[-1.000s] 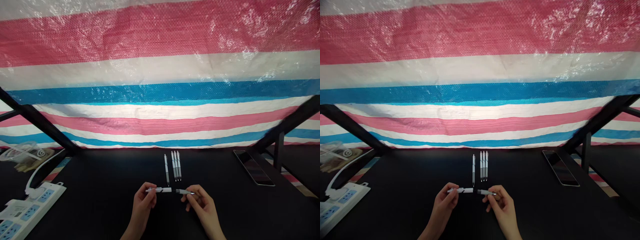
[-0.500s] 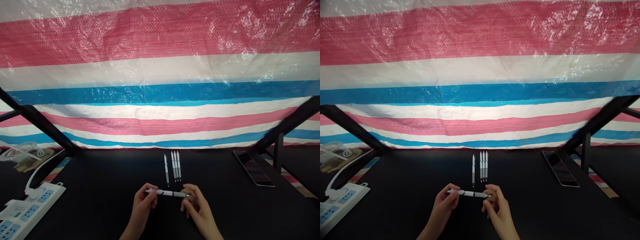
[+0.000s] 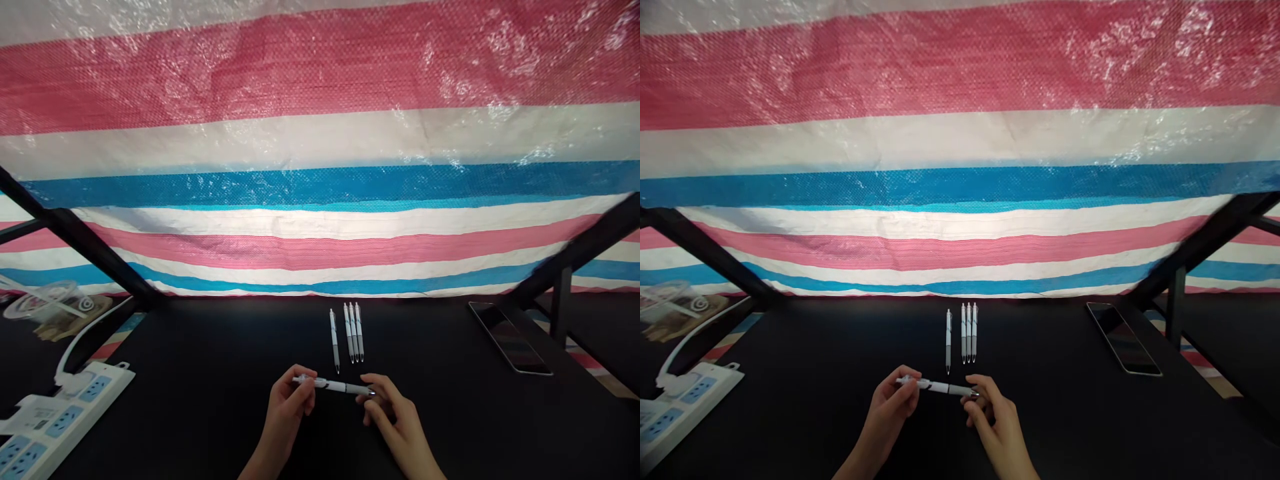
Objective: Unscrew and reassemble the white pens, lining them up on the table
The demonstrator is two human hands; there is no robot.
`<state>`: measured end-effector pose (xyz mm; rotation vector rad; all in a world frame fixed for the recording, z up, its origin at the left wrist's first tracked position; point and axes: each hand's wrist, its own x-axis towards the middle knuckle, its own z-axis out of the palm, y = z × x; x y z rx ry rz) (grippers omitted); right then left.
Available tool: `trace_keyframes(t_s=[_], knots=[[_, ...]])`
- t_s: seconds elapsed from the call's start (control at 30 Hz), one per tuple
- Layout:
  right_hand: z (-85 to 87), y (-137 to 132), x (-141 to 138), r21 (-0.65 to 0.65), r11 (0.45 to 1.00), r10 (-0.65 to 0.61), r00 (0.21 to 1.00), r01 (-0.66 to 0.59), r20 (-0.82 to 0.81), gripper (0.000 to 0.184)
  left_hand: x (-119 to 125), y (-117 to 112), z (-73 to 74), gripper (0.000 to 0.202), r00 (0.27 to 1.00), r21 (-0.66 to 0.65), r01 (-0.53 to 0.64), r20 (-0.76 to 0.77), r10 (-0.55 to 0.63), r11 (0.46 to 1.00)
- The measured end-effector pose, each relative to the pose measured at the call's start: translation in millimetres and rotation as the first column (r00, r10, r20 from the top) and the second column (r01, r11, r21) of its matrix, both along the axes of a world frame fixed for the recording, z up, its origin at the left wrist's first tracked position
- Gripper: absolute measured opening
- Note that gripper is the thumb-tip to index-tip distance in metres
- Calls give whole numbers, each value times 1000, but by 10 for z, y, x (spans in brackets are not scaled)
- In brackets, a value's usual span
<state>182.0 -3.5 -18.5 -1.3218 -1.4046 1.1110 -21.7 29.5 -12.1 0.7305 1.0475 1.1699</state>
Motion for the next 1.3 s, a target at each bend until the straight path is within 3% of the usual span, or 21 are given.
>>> trace_keyframes(t_s=[0.1,0.2,0.53,0.7,0.87,1.07,1.3], knots=[[28,-14,-11,-2,998,61,995,-61,77,37,18,-11,37,32,1000,11,-2,-3,2,1000],[44,-24,-30,-55,991,126,990,-123,61,49,21,-7,29,31,1000,50,3,14,-4,999],[-101,15,-112,-224,972,45,989,-76,-141,62,42,22,-44,22,999,158,53,3,-54,986],[-85,-14,-132,-187,969,135,980,-162,-148,57,108,9,-39,31,999,134,31,20,-34,991],[-54,0,-119,-198,971,96,977,-135,-192,56,162,11,12,63,1000,144,-8,-28,12,990],[-16,8,-120,-191,971,113,982,-141,-149,53,190,5,-4,44,988,182,96,-139,-71,979],[-2,21,-116,-193,969,133,984,-153,-116,52,142,28,9,48,984,166,113,-157,-87,980]])
